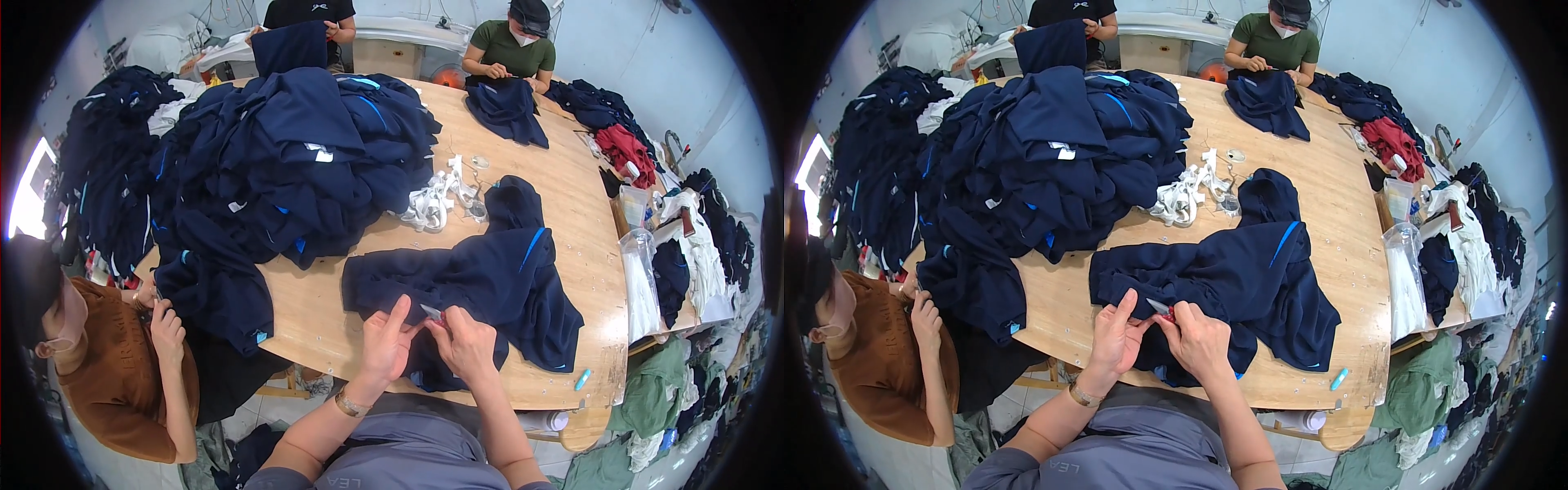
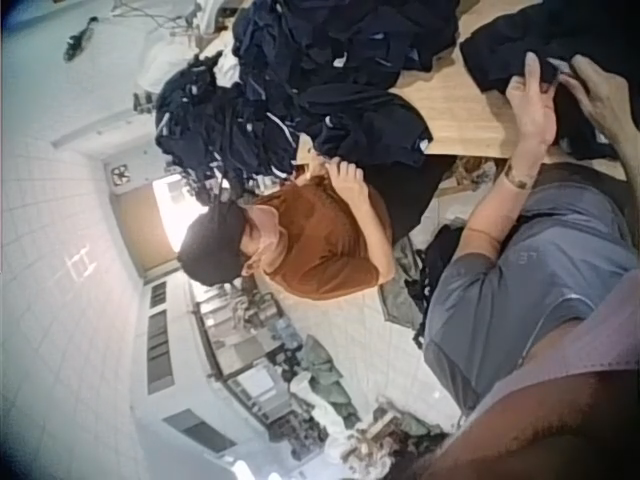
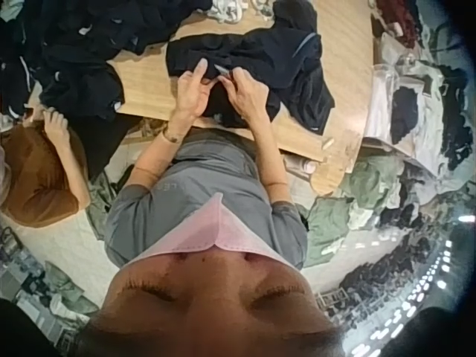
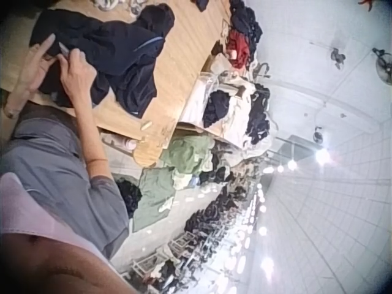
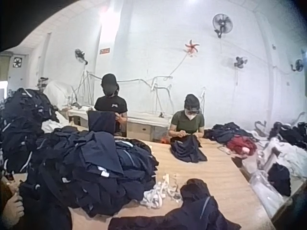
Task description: Trimming loose threads from blue athletic garments using small thread snips.
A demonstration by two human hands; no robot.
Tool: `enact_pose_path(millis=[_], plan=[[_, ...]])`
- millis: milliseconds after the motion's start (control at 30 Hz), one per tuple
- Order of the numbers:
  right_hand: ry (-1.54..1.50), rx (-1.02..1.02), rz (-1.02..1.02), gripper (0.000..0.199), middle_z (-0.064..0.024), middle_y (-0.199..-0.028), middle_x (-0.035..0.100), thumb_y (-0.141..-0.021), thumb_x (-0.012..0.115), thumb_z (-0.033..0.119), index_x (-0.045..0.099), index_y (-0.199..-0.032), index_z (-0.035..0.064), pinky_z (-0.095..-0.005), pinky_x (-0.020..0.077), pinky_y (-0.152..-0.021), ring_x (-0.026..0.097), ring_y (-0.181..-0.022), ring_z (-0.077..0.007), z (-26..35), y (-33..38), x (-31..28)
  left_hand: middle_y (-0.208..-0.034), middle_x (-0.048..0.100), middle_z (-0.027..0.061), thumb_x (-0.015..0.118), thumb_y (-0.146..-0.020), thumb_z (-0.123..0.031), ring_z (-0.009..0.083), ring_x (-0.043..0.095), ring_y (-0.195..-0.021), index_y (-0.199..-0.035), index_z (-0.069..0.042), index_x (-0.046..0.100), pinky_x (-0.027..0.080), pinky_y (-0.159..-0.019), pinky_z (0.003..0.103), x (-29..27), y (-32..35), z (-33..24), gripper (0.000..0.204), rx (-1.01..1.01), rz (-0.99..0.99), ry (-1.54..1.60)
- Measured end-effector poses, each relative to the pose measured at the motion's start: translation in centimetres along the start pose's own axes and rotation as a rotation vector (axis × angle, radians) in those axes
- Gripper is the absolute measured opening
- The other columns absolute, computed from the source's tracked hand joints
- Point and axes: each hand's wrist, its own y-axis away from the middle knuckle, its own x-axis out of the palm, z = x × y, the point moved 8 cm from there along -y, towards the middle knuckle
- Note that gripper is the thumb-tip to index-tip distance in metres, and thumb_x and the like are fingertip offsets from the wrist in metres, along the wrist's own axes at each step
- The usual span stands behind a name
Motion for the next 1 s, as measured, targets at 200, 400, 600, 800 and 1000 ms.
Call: enact_pose_path(millis=[200, 400, 600, 800, 1000], plan=[[-0.505, 0.414, -0.077, 0.024, -0.0117, -0.064, 0.05, -0.084, 0.061, 0.019, 0.045, -0.08, 0.0022, -0.0305, 0.0394, -0.053, 0.048, -0.055, -0.0228, -4.6, 0.7, 0.3, -0.088, 0.061, 0.0006, 0.054, -0.092, -0.023, 0.0151, 0.062, -0.078, -0.089, -0.012, 0.057, 0.053, -0.074, 0.035, -3.1, -0.4, 0.1, 0.012, -0.116, -0.111, 0.139], [-0.379, 0.191, 0.2, 0.032, -0.0089, -0.081, 0.056, -0.072, 0.069, 0.012, 0.043, -0.087, 0.0031, -0.0344, 0.0403, -0.075, 0.05, -0.08, -0.0271, -3.5, 0.5, 3.4, -0.091, 0.057, -0.0003, 0.059, -0.088, -0.017, 0.0138, 0.058, -0.082, -0.089, -0.014, 0.054, 0.053, -0.073, 0.034, -6.9, -0.1, -0.5, 0.006, -0.047, -0.139, 0.189], [-0.248, 0.141, 0.387, 0.032, -0.0118, -0.084, 0.059, -0.072, 0.066, 0.007, 0.042, -0.092, 0.0027, -0.0367, 0.0413, -0.074, 0.051, -0.08, -0.0326, -3.4, 2.1, 6.3, -0.104, 0.049, 0.0029, 0.072, -0.077, -0.026, 0.0152, 0.044, -0.103, -0.097, -0.012, 0.056, 0.048, -0.078, 0.033, -12.2, 3.0, 3.4, 0.029, -0.253, -0.484, 0.145], [-0.382, 0.191, 0.311, 0.022, -0.0149, -0.085, 0.061, -0.078, 0.055, -0.004, 0.039, -0.092, 0.0009, -0.0354, 0.0456, -0.07, 0.06, -0.081, -0.033, -3.4, 3.2, 6.2, -0.093, 0.054, 0.0042, 0.07, -0.079, -0.035, 0.0179, 0.049, -0.083, -0.1, -0.011, 0.055, 0.046, -0.074, 0.035, -11.5, 5.6, 7.2, 0.035, -0.579, -0.491, 0.085], [-0.645, 0.365, 0.312, 0.022, -0.0118, -0.083, 0.06, -0.08, 0.054, -0.006, 0.036, -0.09, 0.0022, -0.0258, 0.0464, -0.069, 0.06, -0.077, -0.0178, -3.8, 3.5, 5.0, -0.109, 0.055, 0.0113, 0.048, -0.094, -0.022, 0.0224, 0.053, -0.103, -0.11, -0.004, 0.05, 0.047, -0.087, 0.043, -7.4, 3.0, 3.1, 0.024, -0.303, -0.177, 0.076]])
